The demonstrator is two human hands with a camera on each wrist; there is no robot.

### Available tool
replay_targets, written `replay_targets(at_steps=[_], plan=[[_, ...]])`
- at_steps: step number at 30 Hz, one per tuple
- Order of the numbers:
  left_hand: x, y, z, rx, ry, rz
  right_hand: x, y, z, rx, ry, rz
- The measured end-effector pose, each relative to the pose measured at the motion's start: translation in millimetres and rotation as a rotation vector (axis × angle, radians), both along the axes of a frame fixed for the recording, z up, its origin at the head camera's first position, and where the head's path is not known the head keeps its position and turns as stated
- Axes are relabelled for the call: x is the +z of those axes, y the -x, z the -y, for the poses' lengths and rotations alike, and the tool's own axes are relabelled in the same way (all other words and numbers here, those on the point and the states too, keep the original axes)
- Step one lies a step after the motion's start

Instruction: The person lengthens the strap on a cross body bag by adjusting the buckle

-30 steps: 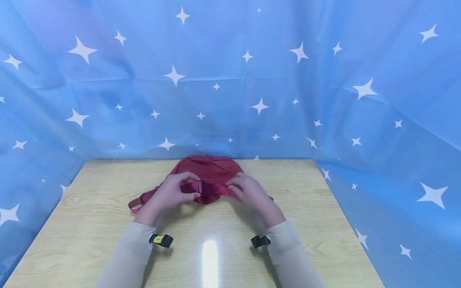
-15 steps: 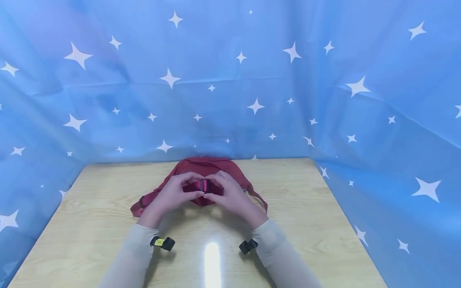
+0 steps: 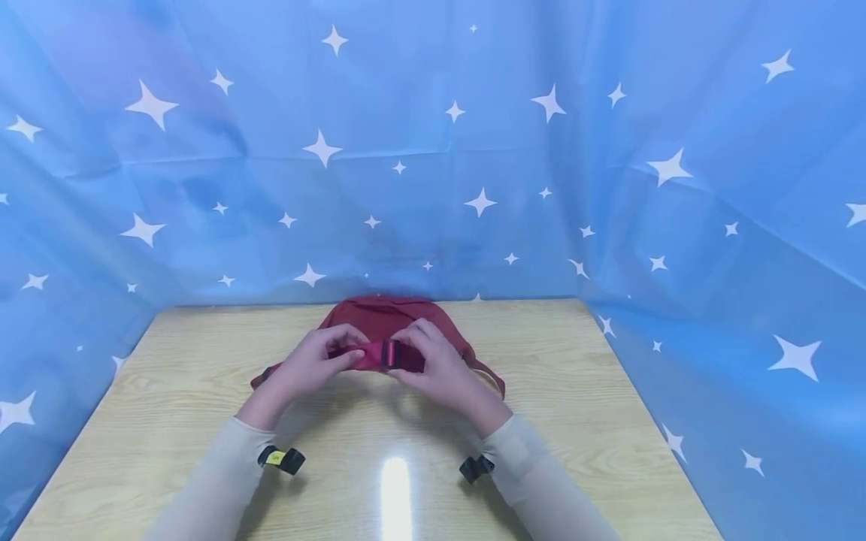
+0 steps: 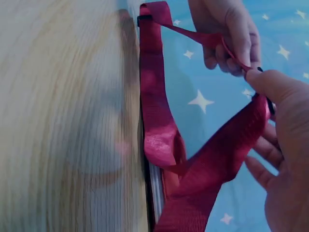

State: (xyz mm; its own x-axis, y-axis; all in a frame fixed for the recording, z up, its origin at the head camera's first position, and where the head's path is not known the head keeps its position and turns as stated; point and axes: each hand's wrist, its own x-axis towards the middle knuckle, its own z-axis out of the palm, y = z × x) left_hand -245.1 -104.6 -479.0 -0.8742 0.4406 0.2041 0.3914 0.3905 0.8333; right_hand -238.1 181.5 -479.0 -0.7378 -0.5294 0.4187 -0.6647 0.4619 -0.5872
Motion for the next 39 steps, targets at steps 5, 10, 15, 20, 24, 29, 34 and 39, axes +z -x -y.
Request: replay_targets(at_steps=[5, 10, 15, 20, 24, 29, 34, 39], plan=[[-2.1, -5.1, -5.5, -0.023, -0.053, 0.004, 2.8, -7.7, 1, -0.052, -0.128, -0.056], [-6.5, -9.9, -13.8, -0.020, -0.091, -0.001, 4.6, -13.9, 3, -0.047, -0.145, -0.042], [-6.8, -15.1, -19.8, -0.018, -0.147, 0.035, 7.2, -18.4, 4, 0.007, -0.086, 0.038], [-6.4, -16.6, -24.1, -0.057, -0.191, 0.102, 10.3, -21.0, 4, 0.053, -0.068, 0.030], [-5.4, -16.4, -23.1, -0.091, -0.178, 0.119, 11.7, -22.1, 2, 0.060, -0.026, 0.029], [-6.1, -16.6, -10.3, -0.052, -0.047, 0.040, 11.1, -21.9, -4, 0.032, 0.003, 0.057], [-7.1, -17.4, -3.0, -0.052, -0.045, 0.024, 13.0, -22.6, -5, 0.058, 0.006, 0.079], [-5.5, -17.4, -6.2, -0.091, -0.053, 0.031, 14.4, -23.2, -4, 0.080, 0.006, 0.101]])
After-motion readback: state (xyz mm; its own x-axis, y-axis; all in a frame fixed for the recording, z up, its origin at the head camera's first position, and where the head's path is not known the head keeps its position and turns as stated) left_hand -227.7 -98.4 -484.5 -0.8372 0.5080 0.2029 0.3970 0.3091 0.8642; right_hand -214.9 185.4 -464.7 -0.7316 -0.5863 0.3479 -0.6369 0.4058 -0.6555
